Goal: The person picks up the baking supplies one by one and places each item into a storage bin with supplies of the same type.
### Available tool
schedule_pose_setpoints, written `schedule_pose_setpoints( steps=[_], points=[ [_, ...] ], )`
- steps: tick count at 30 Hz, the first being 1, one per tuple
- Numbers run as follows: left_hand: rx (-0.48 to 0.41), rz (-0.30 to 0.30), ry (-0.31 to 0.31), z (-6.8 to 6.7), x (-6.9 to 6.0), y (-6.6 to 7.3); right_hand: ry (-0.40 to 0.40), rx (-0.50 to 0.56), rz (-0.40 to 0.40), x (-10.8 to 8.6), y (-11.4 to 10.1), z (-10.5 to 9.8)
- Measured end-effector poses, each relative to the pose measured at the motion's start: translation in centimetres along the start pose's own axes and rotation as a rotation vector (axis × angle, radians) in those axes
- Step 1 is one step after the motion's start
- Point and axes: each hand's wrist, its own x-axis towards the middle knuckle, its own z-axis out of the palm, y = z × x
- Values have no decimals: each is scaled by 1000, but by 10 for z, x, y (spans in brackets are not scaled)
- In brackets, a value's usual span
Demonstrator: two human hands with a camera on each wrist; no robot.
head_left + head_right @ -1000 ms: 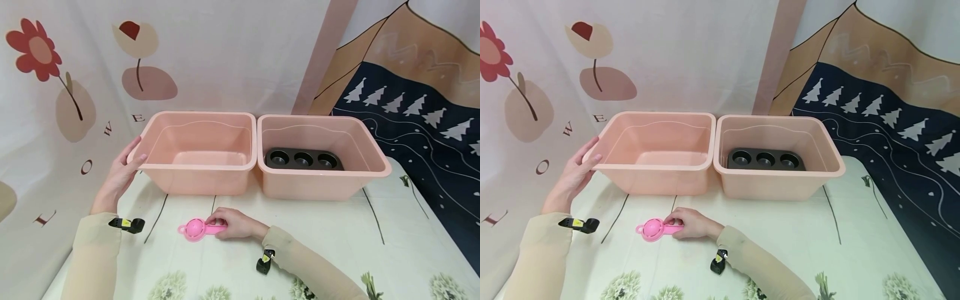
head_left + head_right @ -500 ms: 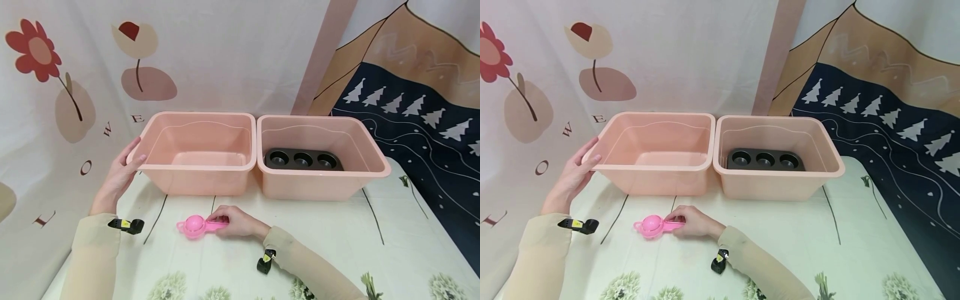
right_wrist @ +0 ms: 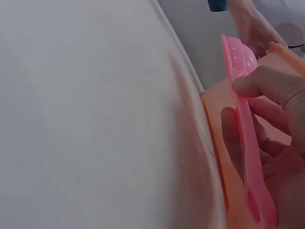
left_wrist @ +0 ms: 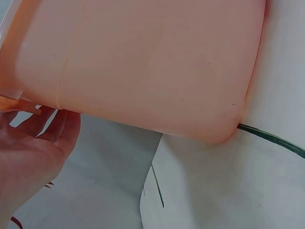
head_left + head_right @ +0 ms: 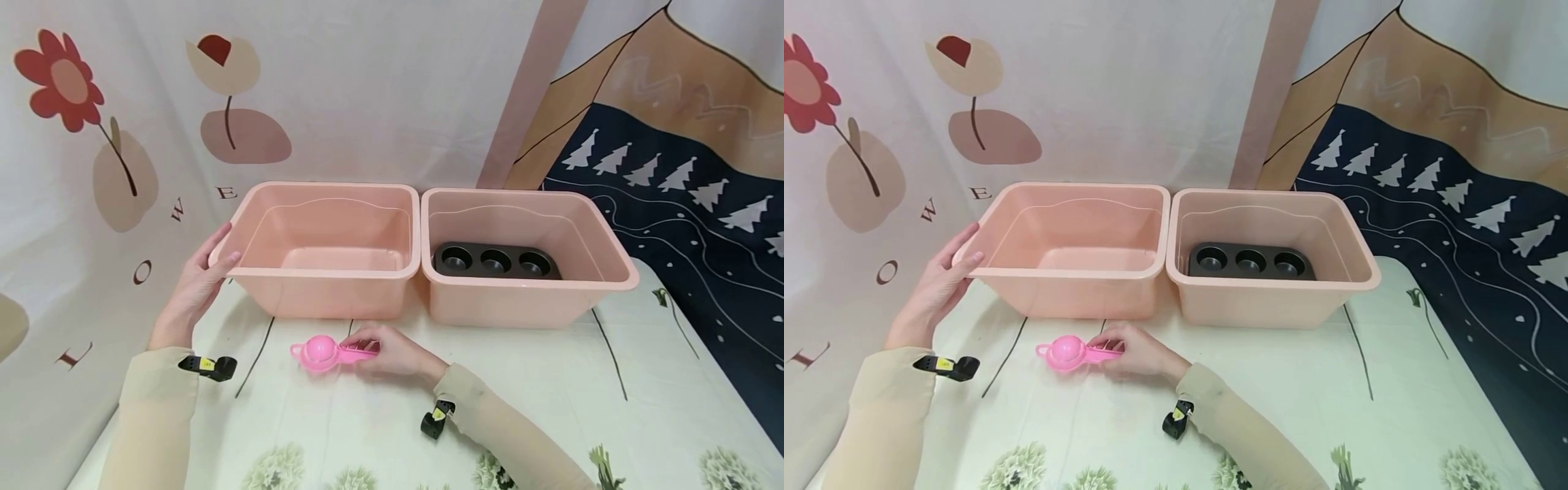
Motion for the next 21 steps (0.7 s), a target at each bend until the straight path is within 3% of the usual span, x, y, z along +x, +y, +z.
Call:
schedule_pose_setpoints(
  steps=[7,21],
  points=[
    [-12,0,0,1,1,-1,14,11,-29,3,-7,-8],
    [-42,7,-7,-1,1,-2,46,-161,-140,7,-25,-25]
  ],
)
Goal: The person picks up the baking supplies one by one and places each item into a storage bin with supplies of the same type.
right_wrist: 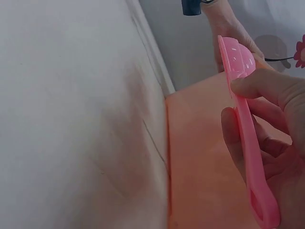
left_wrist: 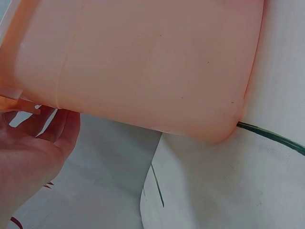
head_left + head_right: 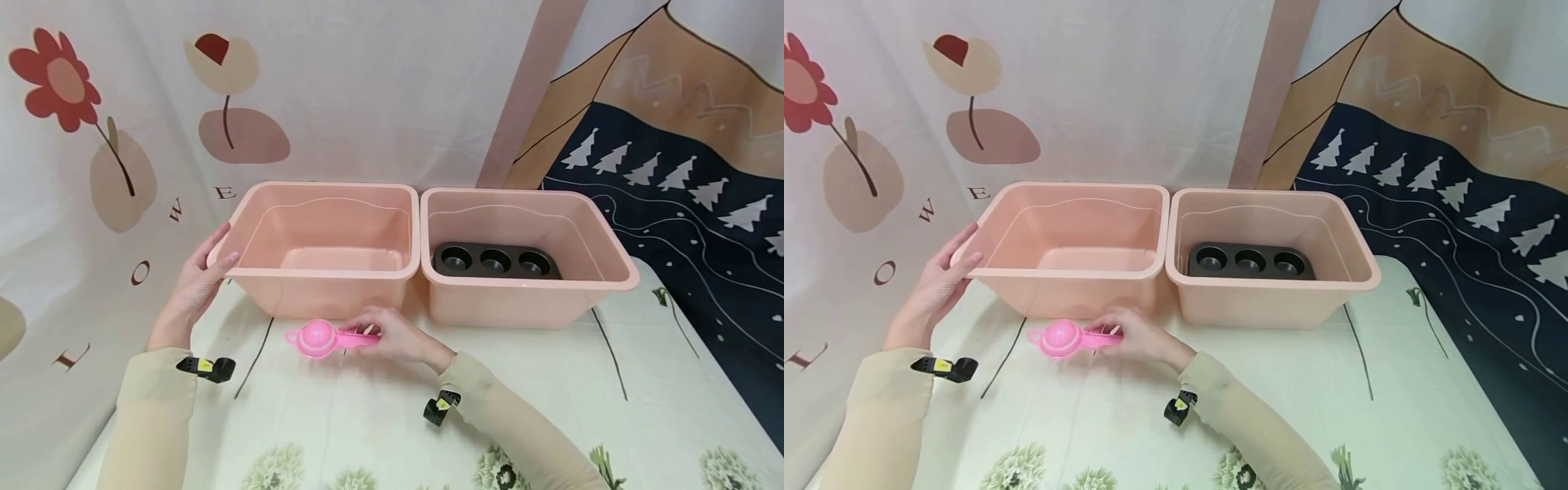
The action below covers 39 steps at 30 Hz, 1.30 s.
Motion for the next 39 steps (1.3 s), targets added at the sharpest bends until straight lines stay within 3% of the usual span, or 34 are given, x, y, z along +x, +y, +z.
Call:
schedule_pose_setpoints(
  steps=[21,39],
  points=[
    [18,17,-5,0,1,-1,28,-90,-189,14,-36,-32],
    [27,12,-3,1,0,1,14,-142,-272,33,-62,-70]
  ],
)
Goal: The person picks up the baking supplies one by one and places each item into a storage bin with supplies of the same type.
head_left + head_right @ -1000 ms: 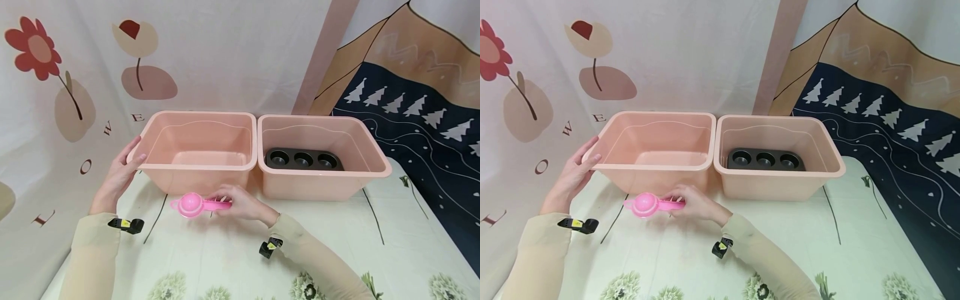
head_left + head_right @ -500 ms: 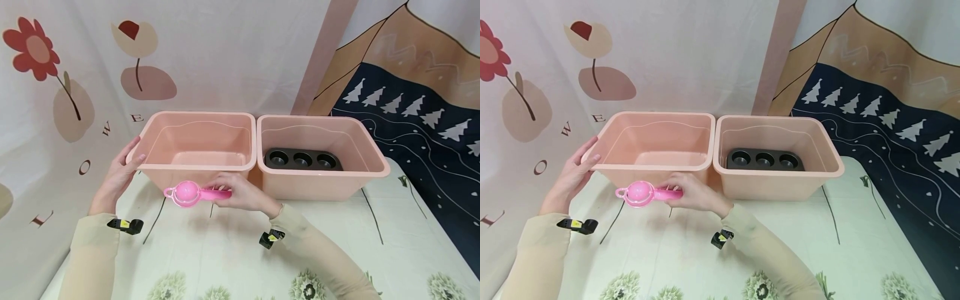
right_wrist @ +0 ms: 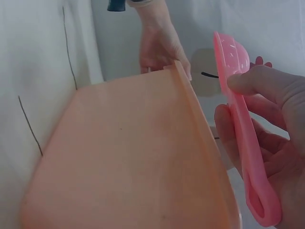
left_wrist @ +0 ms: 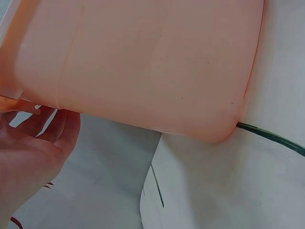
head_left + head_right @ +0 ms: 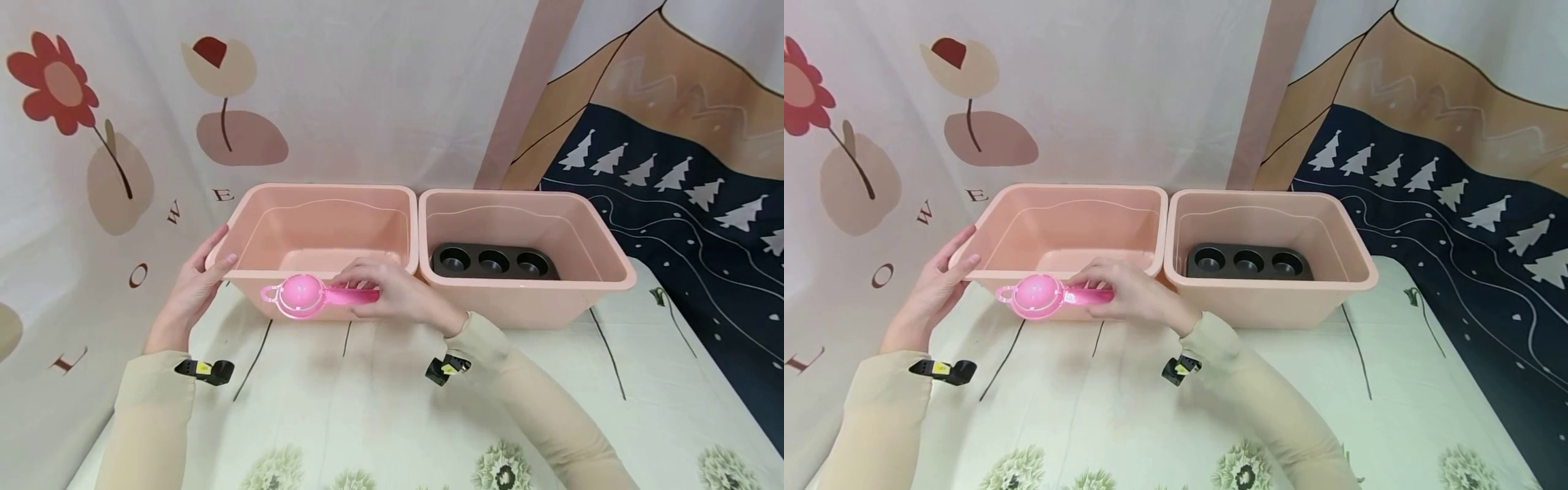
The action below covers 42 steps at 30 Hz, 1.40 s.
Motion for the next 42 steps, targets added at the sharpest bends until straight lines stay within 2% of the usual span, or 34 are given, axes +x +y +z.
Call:
schedule_pose_setpoints(
  steps=[6,13,18,24,33,42],
  points=[
    [17,-1,-3,0,0,1,12,33,17,9,-4,-13],
    [-8,4,-9,0,0,-1,-26,39,54,23,-7,-27],
    [-1,2,-3,0,1,-2,-33,33,110,34,-6,-40],
    [4,-1,3,-1,1,-2,-40,83,180,52,-10,-57],
    [12,-8,9,-1,0,-1,-109,-6,232,81,-19,-78],
    [12,-33,17,0,0,1,-121,-54,243,100,-14,-82]
  ],
)
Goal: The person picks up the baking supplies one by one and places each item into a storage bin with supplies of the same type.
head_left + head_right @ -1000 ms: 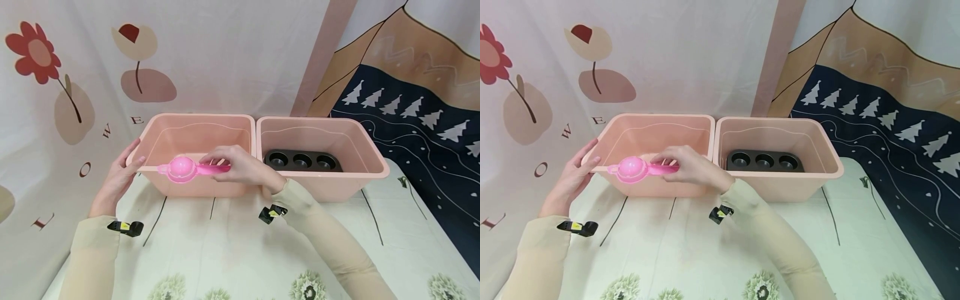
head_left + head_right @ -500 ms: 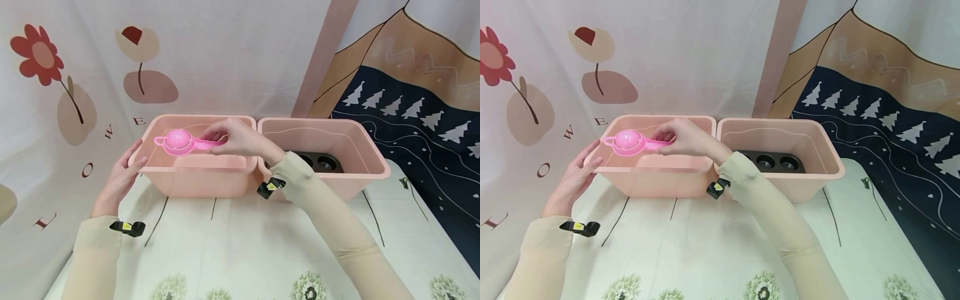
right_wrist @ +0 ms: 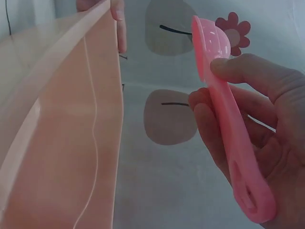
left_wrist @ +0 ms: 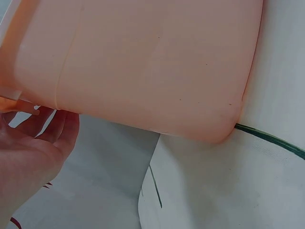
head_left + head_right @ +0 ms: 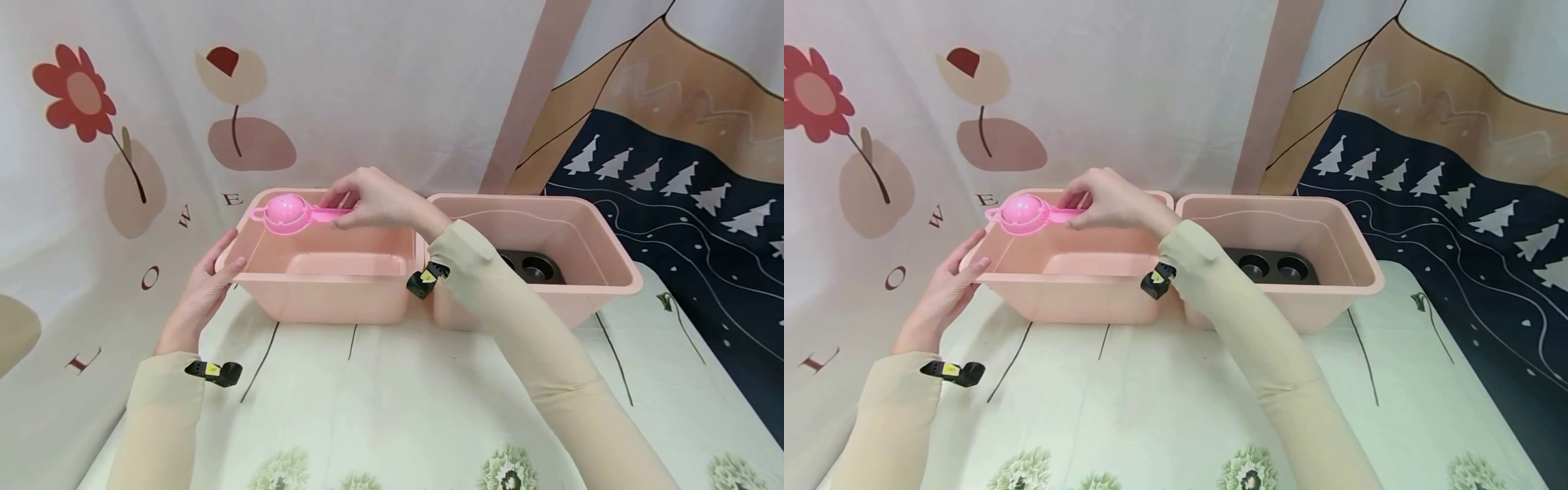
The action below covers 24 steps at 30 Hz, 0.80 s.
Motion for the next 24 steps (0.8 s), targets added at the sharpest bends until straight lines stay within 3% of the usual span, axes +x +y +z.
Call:
schedule_pose_setpoints(
  steps=[12,24],
  points=[
    [18,-2,12,0,1,-1,-2,-16,27,15,23,6],
    [34,-6,13,2,1,1,54,-65,74,33,42,3]
  ],
)
